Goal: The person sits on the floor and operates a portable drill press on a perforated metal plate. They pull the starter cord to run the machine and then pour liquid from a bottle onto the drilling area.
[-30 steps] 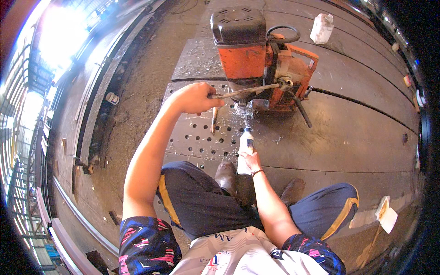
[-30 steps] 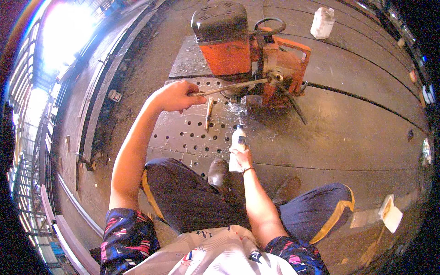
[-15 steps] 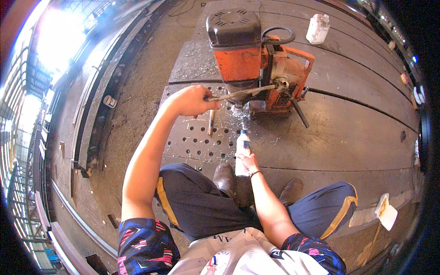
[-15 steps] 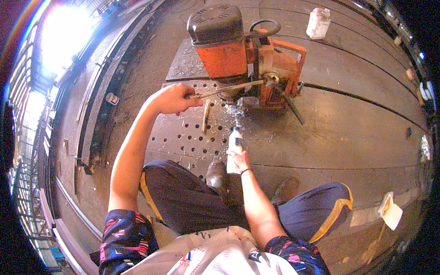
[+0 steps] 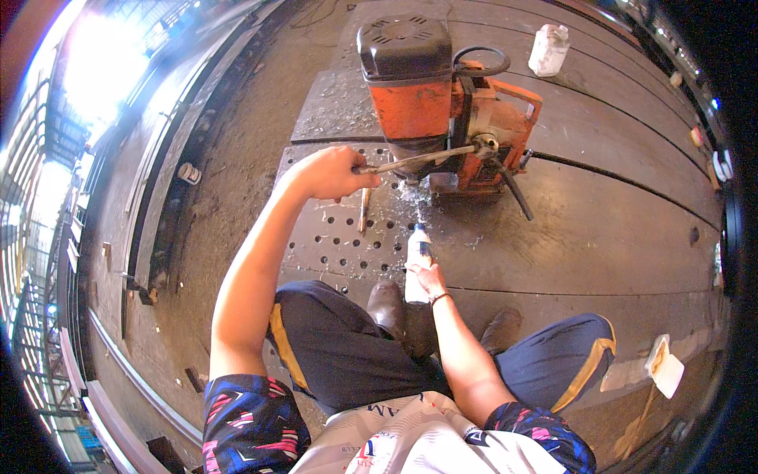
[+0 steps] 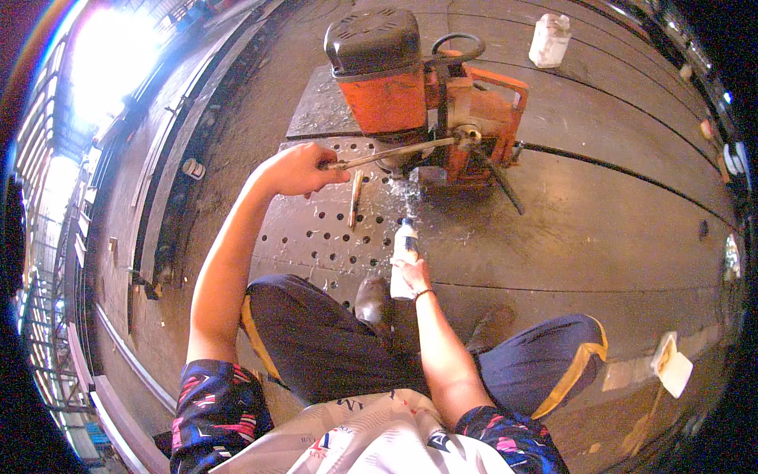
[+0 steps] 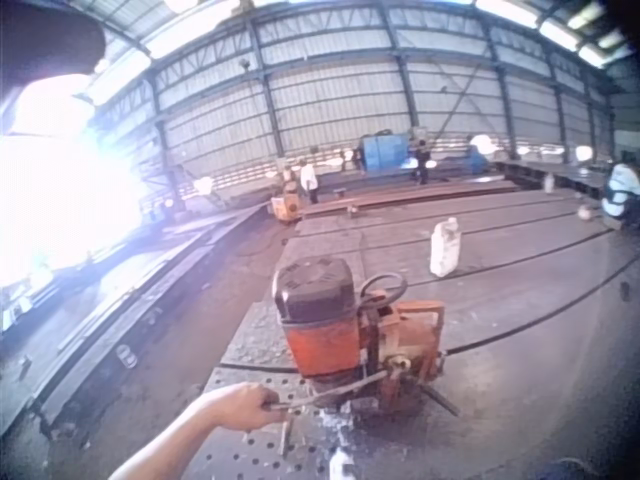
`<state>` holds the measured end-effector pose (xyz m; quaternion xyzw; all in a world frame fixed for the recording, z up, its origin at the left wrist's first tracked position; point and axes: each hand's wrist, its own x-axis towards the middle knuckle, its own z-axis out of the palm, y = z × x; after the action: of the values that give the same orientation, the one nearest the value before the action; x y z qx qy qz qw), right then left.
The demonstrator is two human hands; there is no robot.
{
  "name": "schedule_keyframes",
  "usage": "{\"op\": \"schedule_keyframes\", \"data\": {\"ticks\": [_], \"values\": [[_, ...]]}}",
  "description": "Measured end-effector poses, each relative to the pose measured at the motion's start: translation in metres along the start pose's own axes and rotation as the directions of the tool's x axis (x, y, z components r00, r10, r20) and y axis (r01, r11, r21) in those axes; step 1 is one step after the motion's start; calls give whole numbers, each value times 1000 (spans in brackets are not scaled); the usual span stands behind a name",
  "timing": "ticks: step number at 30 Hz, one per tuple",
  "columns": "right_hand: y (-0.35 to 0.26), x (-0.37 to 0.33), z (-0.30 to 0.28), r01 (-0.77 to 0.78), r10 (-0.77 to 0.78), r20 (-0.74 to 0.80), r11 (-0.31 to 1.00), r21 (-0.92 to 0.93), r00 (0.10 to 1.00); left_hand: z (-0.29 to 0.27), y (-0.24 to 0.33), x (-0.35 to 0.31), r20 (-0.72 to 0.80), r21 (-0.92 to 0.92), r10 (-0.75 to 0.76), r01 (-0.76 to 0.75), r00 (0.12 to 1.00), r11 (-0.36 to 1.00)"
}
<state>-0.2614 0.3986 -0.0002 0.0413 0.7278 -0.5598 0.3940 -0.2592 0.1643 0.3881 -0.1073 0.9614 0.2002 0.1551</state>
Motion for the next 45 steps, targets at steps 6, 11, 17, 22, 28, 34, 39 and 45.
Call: {"op": "schedule_keyframes", "data": {"ticks": [6,11,17,22,28,34,39,45], "values": [[-5,-6,1,-4,3,20,997,71,1000,2,-3,0,-7,-4,6,-6,1000,1000],[-11,-12,4,37,-37,12,999,23,999,3,-4,-4,-13,18,-9,9,1000,1000],[-4,-5,1,53,-53,-3,999,10,999,1,4,-3,5,-6,-36,36,999,999],[-9,-9,-1,28,-28,10,999,40,1000,1,1,-2,25,-16,-32,33,999,999],[-7,-7,-2,29,-29,8,999,14,1000,1,2,-1,24,-27,-21,22,999,999],[-11,-9,-2,19,-19,-1,999,-26,1000,1,3,0,46,-18,-28,29,999,999],[-19,-18,-2,13,-13,15,1000,24,1000,3,0,0,29,-19,-28,29,999,999],[-18,-16,-3,-30,30,22,999,19,999,4,-1,0,32,-27,-28,29,999,999]]}}
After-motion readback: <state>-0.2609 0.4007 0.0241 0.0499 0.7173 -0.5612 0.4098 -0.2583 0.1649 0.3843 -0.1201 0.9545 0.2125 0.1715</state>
